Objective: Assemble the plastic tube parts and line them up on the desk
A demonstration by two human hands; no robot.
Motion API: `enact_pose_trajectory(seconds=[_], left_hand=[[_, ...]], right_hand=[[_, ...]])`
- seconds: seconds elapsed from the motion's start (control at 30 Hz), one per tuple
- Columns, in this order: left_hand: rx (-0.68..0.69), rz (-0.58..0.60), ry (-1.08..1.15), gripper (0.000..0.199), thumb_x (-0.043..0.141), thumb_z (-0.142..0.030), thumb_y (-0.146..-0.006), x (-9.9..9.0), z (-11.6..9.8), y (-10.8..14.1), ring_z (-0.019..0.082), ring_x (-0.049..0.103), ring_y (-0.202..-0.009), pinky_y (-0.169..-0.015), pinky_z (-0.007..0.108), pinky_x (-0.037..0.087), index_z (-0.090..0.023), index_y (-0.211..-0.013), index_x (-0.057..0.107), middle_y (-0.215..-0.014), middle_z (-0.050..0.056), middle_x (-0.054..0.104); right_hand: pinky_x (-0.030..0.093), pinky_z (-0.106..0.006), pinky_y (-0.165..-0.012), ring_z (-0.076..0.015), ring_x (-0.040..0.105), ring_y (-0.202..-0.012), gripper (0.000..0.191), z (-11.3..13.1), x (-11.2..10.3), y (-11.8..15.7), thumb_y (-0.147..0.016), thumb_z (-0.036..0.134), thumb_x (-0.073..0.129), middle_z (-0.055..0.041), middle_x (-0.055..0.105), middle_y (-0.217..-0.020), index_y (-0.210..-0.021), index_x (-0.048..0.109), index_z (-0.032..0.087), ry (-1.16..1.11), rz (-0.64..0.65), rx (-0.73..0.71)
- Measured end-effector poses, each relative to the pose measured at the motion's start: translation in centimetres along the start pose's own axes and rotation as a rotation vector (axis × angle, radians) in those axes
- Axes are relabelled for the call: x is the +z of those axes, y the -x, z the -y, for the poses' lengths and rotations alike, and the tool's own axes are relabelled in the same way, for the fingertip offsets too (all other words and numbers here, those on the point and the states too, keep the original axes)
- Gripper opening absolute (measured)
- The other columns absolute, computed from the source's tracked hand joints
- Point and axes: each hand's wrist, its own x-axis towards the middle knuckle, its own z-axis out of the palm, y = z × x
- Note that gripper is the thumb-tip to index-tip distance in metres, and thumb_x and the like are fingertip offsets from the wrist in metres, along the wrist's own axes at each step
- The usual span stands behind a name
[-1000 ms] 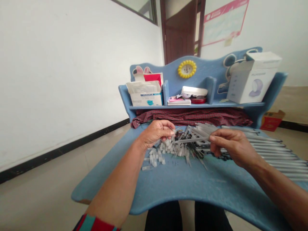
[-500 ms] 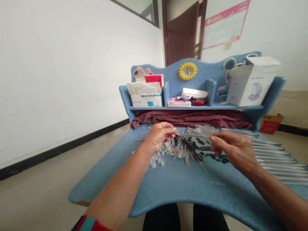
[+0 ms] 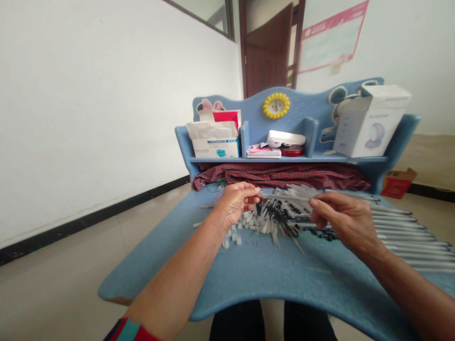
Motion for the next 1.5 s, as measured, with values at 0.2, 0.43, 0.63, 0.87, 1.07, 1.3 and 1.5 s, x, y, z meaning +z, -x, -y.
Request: enact_pose_trajectory(seconds=[0.2,0.43,0.63,0.87,1.07,1.3,1.5], left_hand=[[-0.035,0.053,0.001,0.014,0.069,-0.015,-0.065,0.3,0.1,0.2,0.008,0.056,-0.046,-0.040,0.015,0.040,-0.013,-0.074,0.059,-0.061,0.004,0.065],[-0.028,0.104,-0.024,0.015,0.070,-0.021,-0.064,0.1,-0.2,0.3,0.004,0.045,-0.036,-0.035,0.013,0.031,-0.012,-0.065,0.058,-0.050,0.000,0.057],[0.041,0.107,-0.155,0.022,0.071,-0.028,-0.060,-0.5,-0.7,-0.2,0.002,0.037,-0.033,-0.032,0.013,0.022,-0.012,-0.061,0.055,-0.046,-0.003,0.052],[0.037,0.081,-0.253,0.027,0.071,-0.030,-0.060,-0.5,-0.4,-0.4,0.001,0.032,-0.032,-0.033,0.012,0.018,-0.013,-0.055,0.050,-0.043,-0.004,0.048],[0.027,0.098,-0.254,0.028,0.070,-0.029,-0.061,-0.2,-0.5,0.1,0.000,0.029,-0.031,-0.032,0.013,0.016,-0.014,-0.052,0.047,-0.041,-0.004,0.047],[0.050,0.134,-0.290,0.027,0.068,-0.031,-0.063,-0.3,-0.8,0.3,0.001,0.029,-0.031,-0.032,0.012,0.016,-0.014,-0.053,0.049,-0.042,-0.004,0.048],[0.135,0.025,-0.363,0.032,0.064,-0.034,-0.067,0.1,-1.1,0.4,0.001,0.028,-0.030,-0.031,0.013,0.017,-0.014,-0.048,0.047,-0.039,-0.004,0.044]], right_hand=[[0.047,-0.024,-0.045,-0.0133,0.057,-0.043,0.024,-0.4,0.1,0.1,-0.075,0.042,0.060,-0.0012,0.062,-0.051,-0.073,0.063,0.018,0.013,-0.032,-0.040],[0.042,-0.023,-0.044,-0.0120,0.054,-0.046,0.027,-1.2,0.2,-0.2,-0.080,0.042,0.055,-0.0005,0.060,-0.055,-0.072,0.062,0.017,0.058,0.121,-0.102],[0.040,-0.023,-0.046,-0.0104,0.051,-0.046,0.033,-1.7,1.1,-0.1,-0.087,0.041,0.042,0.0008,0.056,-0.054,-0.070,0.057,0.018,0.124,0.315,-0.122],[0.037,-0.026,-0.048,-0.0128,0.047,-0.044,0.032,-1.9,2.3,0.9,-0.088,0.035,0.039,0.0009,0.049,-0.048,-0.061,0.050,0.022,0.277,0.222,-0.180],[0.037,-0.028,-0.050,-0.0141,0.048,-0.045,0.031,-1.9,2.3,0.8,-0.088,0.034,0.038,0.0000,0.050,-0.048,-0.061,0.048,0.023,0.304,0.185,-0.187],[0.038,-0.027,-0.050,-0.0133,0.048,-0.045,0.034,-2.6,2.6,0.9,-0.089,0.036,0.036,0.0006,0.050,-0.048,-0.060,0.047,0.023,0.296,0.194,-0.193],[0.037,-0.024,-0.052,-0.0130,0.052,-0.052,0.030,-2.5,2.5,-0.1,-0.090,0.033,0.037,-0.0002,0.057,-0.057,-0.072,0.057,0.021,0.440,0.233,-0.274]])
